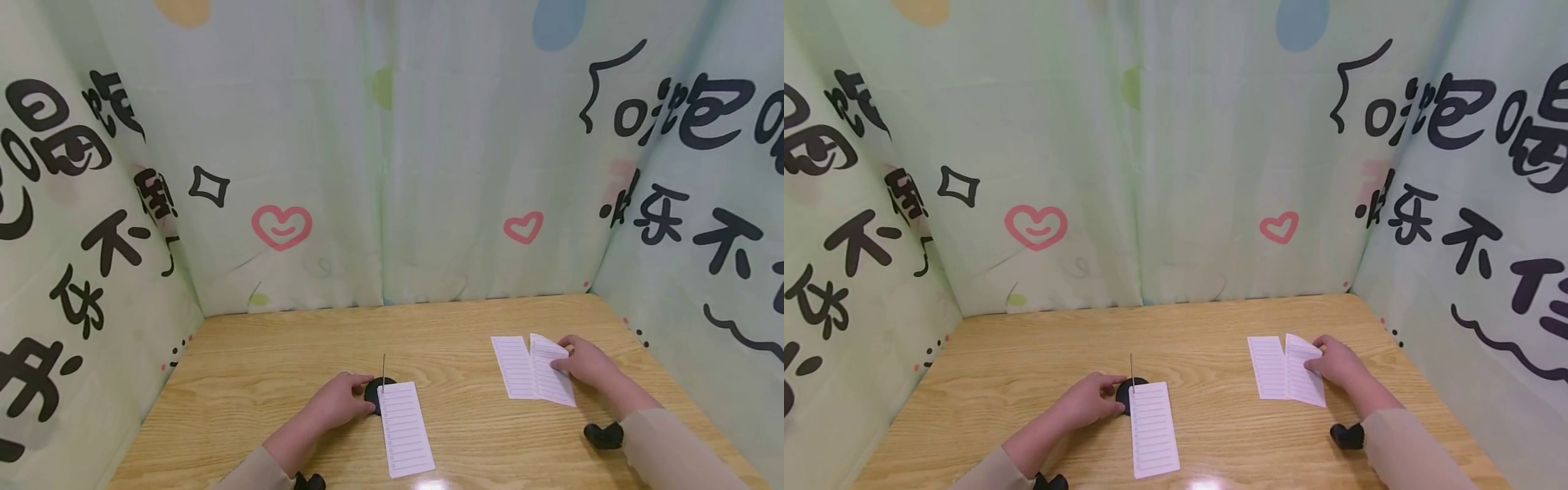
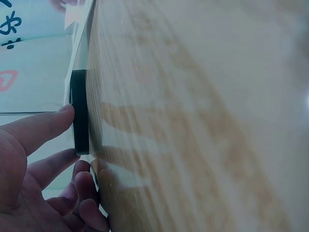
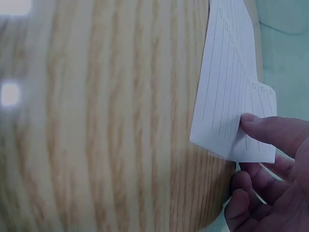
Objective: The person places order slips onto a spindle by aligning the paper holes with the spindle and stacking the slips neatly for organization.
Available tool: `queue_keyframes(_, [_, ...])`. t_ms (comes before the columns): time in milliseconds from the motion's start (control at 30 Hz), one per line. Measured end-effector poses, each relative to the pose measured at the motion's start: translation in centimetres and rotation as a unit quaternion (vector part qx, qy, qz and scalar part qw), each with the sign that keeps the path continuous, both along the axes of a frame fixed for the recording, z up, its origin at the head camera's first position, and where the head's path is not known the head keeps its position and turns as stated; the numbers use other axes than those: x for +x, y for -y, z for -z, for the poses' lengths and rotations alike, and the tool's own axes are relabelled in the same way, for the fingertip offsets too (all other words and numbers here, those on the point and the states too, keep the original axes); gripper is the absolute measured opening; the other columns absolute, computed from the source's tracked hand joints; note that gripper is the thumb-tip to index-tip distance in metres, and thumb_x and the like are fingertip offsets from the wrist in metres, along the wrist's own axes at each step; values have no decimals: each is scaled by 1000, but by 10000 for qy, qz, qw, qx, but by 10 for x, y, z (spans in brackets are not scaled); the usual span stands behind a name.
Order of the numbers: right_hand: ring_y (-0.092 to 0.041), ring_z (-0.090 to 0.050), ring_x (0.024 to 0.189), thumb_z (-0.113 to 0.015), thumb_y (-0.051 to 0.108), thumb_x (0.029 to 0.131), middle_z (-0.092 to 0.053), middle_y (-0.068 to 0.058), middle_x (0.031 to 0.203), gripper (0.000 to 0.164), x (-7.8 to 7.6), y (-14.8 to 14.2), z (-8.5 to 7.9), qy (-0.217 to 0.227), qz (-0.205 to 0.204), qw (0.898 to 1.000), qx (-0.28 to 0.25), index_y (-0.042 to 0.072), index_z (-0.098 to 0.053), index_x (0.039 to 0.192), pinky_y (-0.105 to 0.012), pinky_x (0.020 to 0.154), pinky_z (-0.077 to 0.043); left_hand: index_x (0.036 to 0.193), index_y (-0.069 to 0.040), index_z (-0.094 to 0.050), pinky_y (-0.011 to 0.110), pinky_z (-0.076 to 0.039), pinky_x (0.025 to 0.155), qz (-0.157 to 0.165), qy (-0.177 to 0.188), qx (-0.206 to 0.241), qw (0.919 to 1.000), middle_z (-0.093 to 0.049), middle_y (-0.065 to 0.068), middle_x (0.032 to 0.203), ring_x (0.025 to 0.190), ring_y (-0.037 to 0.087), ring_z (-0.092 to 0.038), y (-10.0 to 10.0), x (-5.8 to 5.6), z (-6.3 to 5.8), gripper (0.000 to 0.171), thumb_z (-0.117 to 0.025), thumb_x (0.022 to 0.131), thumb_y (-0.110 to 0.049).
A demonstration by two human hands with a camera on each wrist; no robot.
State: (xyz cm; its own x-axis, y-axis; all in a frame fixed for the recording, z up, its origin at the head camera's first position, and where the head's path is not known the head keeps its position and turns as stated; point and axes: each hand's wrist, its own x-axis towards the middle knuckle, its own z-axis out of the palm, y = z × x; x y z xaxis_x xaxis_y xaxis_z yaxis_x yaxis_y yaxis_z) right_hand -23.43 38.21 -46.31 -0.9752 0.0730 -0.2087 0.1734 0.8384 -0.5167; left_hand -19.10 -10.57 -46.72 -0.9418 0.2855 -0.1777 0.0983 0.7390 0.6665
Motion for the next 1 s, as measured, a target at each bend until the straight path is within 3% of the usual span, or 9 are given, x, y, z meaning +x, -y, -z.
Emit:
queue_keyframes(200, [-34,-51,92,-64,17,94,-54,-26,106,55,5,-2,-1,-164,-10,9995,-252,-11,-40,135,-46,79,-43,133,-12,-64,50,-47,92,-25,30,-23,10000,-63,9,109,100,26,-59,0,0,-1,55,-81,83,-22])
queue_keyframes(467, [-21,-53,70,-55,7,97,-58,-13,90,58,15,-4,1,-447,23,9969,-651,-11,-26,145,-32,60,-43,134,-12,-63,51,-46,94,-4,25,-33,10000,-63,10,110,103,28,-59,-1,0,-1,55,-81,83,-23])
queue_keyframes(1000, [-27,-59,73,-49,6,101,-56,-20,100,57,34,0,-25,-859,59,9901,-1105,-4,-24,151,-38,62,-55,133,-11,-64,51,-46,93,32,-72,-14,10000,-64,10,109,104,29,-60,0,1,0,55,-81,82,-22])
